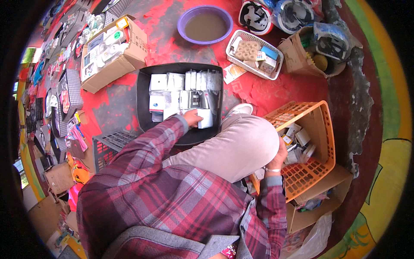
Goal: The person wipes a square electronic component with a cloth and then places it into a container with other packaged components.
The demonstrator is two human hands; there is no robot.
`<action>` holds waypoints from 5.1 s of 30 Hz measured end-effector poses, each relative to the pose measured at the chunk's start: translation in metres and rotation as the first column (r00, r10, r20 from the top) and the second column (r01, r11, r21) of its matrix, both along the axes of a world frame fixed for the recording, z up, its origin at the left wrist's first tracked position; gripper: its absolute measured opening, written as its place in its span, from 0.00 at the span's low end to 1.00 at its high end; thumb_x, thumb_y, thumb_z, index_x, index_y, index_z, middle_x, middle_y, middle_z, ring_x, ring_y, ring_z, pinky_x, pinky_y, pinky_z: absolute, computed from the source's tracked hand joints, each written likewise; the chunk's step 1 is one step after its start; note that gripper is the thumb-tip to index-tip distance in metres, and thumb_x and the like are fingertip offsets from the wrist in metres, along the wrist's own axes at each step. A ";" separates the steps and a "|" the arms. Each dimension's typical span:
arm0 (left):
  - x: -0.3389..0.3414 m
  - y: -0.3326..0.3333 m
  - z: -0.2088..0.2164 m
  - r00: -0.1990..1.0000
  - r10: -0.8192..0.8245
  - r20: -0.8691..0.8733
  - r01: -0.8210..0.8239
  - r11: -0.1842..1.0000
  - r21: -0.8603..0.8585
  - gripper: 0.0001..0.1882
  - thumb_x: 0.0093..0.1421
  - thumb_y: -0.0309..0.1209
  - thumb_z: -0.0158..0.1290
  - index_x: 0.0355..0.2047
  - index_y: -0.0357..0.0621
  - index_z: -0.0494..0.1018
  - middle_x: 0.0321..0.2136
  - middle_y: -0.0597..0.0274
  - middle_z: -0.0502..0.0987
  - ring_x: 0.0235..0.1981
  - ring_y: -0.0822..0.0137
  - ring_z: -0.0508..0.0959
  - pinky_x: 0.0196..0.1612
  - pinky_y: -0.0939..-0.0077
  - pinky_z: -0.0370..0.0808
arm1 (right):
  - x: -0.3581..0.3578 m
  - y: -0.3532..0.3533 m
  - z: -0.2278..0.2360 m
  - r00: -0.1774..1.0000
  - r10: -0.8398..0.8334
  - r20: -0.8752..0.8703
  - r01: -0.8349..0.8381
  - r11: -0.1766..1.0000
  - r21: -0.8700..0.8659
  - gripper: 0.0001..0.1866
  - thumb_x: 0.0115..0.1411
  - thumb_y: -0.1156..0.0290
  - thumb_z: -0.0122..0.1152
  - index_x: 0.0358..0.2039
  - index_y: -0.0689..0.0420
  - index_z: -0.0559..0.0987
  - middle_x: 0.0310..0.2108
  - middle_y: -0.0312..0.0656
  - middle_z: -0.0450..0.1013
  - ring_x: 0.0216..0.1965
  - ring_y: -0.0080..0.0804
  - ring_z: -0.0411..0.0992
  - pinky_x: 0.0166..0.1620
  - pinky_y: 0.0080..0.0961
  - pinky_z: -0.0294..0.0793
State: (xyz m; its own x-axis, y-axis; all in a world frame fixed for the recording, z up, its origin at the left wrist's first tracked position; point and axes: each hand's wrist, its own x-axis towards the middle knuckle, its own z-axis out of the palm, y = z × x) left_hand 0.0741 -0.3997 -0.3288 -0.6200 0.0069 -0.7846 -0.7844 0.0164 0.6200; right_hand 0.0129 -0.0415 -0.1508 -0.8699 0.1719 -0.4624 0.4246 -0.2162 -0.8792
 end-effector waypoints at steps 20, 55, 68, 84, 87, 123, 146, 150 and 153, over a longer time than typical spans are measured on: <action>0.056 -0.065 -0.086 0.008 -0.703 0.711 0.896 -0.310 -0.317 0.19 0.59 0.30 0.40 0.52 0.45 0.64 0.47 0.43 0.68 0.53 0.51 0.67 0.53 0.57 0.64 | 0.209 0.088 0.026 0.996 -0.082 -0.024 0.084 0.913 0.398 0.11 0.61 0.69 0.49 0.26 0.61 0.74 0.22 0.27 0.66 0.24 0.14 0.60 0.28 0.15 0.61; -0.034 -0.051 -0.046 0.969 -0.231 0.090 0.231 0.712 -0.663 0.21 0.51 0.42 0.50 0.36 0.37 0.74 0.39 0.43 0.74 0.42 0.48 0.74 0.47 0.64 0.70 | 0.207 0.090 -0.023 0.988 -0.080 0.136 0.035 0.952 0.303 0.08 0.59 0.74 0.54 0.23 0.59 0.77 0.20 0.25 0.65 0.22 0.12 0.58 0.26 0.11 0.58; 0.008 -0.063 -0.007 1.000 -0.021 0.004 0.019 0.791 -0.611 0.13 0.49 0.34 0.49 0.30 0.38 0.73 0.26 0.47 0.75 0.28 0.54 0.78 0.33 0.65 0.73 | 0.203 0.092 -0.024 0.994 0.028 0.103 -0.061 0.942 0.331 0.12 0.59 0.72 0.53 0.18 0.57 0.72 0.17 0.24 0.62 0.21 0.12 0.56 0.24 0.13 0.55; 0.072 -0.120 0.078 0.734 -0.361 0.575 0.676 0.314 -0.667 0.14 0.51 0.31 0.49 0.37 0.43 0.76 0.39 0.49 0.76 0.43 0.49 0.75 0.47 0.56 0.70 | 0.208 0.103 -0.034 0.984 0.021 0.177 -0.077 0.946 0.316 0.10 0.59 0.71 0.54 0.24 0.60 0.76 0.19 0.24 0.64 0.20 0.11 0.57 0.23 0.11 0.56; 0.073 -0.133 -0.006 0.691 -0.349 0.634 0.722 0.373 -0.582 0.18 0.51 0.29 0.48 0.45 0.46 0.71 0.39 0.53 0.75 0.43 0.48 0.74 0.47 0.56 0.70 | 0.209 0.093 -0.028 0.984 0.003 0.178 -0.068 0.930 0.360 0.10 0.60 0.72 0.53 0.22 0.60 0.76 0.18 0.24 0.64 0.19 0.11 0.56 0.23 0.11 0.55; 0.123 -0.121 -0.067 0.933 -0.188 0.308 0.358 0.387 -0.850 0.34 0.53 0.23 0.40 0.61 0.43 0.45 0.62 0.50 0.44 0.61 0.52 0.52 0.58 0.57 0.58 | 0.201 0.061 0.002 0.953 -0.003 0.303 -0.120 0.915 0.386 0.10 0.58 0.70 0.54 0.22 0.59 0.76 0.16 0.25 0.64 0.18 0.13 0.57 0.22 0.13 0.54; -0.025 -0.086 -0.065 0.974 0.063 0.216 0.099 0.742 -0.663 0.18 0.45 0.33 0.54 0.36 0.34 0.73 0.35 0.41 0.75 0.41 0.48 0.75 0.45 0.64 0.71 | 0.215 0.087 -0.028 0.939 -0.053 0.339 -0.079 0.928 0.364 0.11 0.58 0.73 0.54 0.18 0.57 0.73 0.18 0.24 0.64 0.20 0.13 0.59 0.24 0.13 0.57; -0.032 -0.080 -0.064 0.984 0.047 0.172 0.101 0.651 -0.752 0.16 0.49 0.32 0.50 0.38 0.36 0.73 0.38 0.42 0.74 0.43 0.48 0.74 0.47 0.63 0.70 | 0.213 0.090 -0.025 0.933 0.018 0.359 -0.150 0.927 0.343 0.11 0.58 0.73 0.54 0.18 0.57 0.74 0.17 0.24 0.63 0.19 0.12 0.57 0.23 0.13 0.55; -0.041 -0.077 -0.048 0.984 0.082 0.161 0.078 0.615 -0.785 0.16 0.51 0.33 0.50 0.38 0.37 0.72 0.40 0.43 0.73 0.44 0.48 0.73 0.47 0.64 0.69 | 0.209 0.085 -0.022 0.919 0.008 0.394 -0.174 0.905 0.388 0.12 0.58 0.70 0.54 0.18 0.57 0.74 0.15 0.24 0.63 0.17 0.13 0.56 0.21 0.14 0.53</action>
